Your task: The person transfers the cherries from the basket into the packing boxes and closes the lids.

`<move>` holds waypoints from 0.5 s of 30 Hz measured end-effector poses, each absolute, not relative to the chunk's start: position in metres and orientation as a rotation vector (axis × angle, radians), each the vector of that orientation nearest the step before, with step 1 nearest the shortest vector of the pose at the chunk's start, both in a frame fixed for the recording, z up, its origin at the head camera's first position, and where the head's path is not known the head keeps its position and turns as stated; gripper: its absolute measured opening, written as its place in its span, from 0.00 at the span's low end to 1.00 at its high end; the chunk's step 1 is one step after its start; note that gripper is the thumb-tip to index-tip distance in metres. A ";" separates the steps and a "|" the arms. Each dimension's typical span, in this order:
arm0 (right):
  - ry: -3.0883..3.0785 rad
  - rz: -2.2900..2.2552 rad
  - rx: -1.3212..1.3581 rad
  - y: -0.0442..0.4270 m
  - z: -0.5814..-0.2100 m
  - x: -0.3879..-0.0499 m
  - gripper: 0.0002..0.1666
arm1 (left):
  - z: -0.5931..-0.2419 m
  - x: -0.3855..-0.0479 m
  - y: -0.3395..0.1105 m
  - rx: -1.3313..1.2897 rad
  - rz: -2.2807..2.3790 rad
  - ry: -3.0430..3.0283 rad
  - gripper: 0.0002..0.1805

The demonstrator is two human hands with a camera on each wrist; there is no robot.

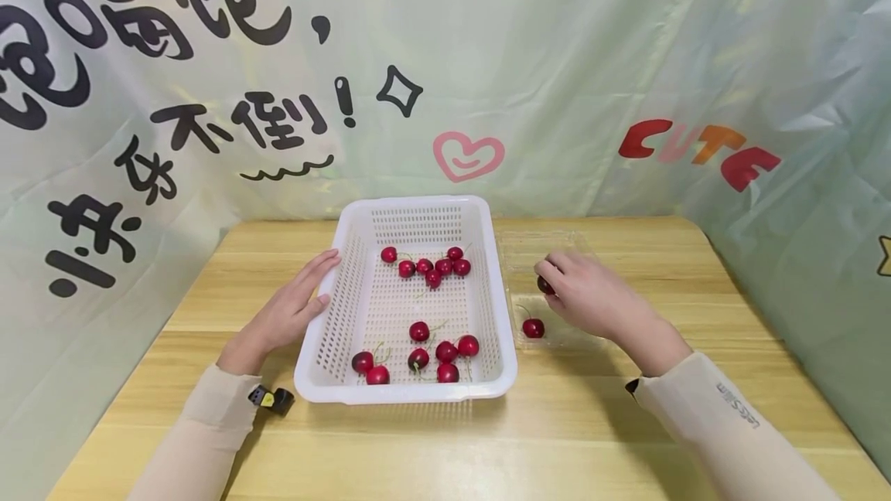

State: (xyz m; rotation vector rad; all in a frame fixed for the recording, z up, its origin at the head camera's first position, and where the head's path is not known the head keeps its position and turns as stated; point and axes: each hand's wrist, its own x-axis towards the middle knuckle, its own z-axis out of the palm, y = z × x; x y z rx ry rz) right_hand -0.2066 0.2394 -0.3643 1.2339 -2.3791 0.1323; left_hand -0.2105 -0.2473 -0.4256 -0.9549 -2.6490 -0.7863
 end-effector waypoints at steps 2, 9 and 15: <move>-2.398 0.125 1.237 0.243 -0.368 -0.205 0.22 | -0.426 -0.210 -0.247 -0.954 -0.788 -2.647 0.32; -2.499 0.056 1.215 0.254 -0.381 -0.201 0.20 | -0.425 -0.210 -0.247 -0.952 -0.782 -2.658 0.32; -2.612 -0.005 1.188 0.257 -0.386 -0.199 0.18 | -0.425 -0.209 -0.247 -0.945 -0.787 -2.669 0.32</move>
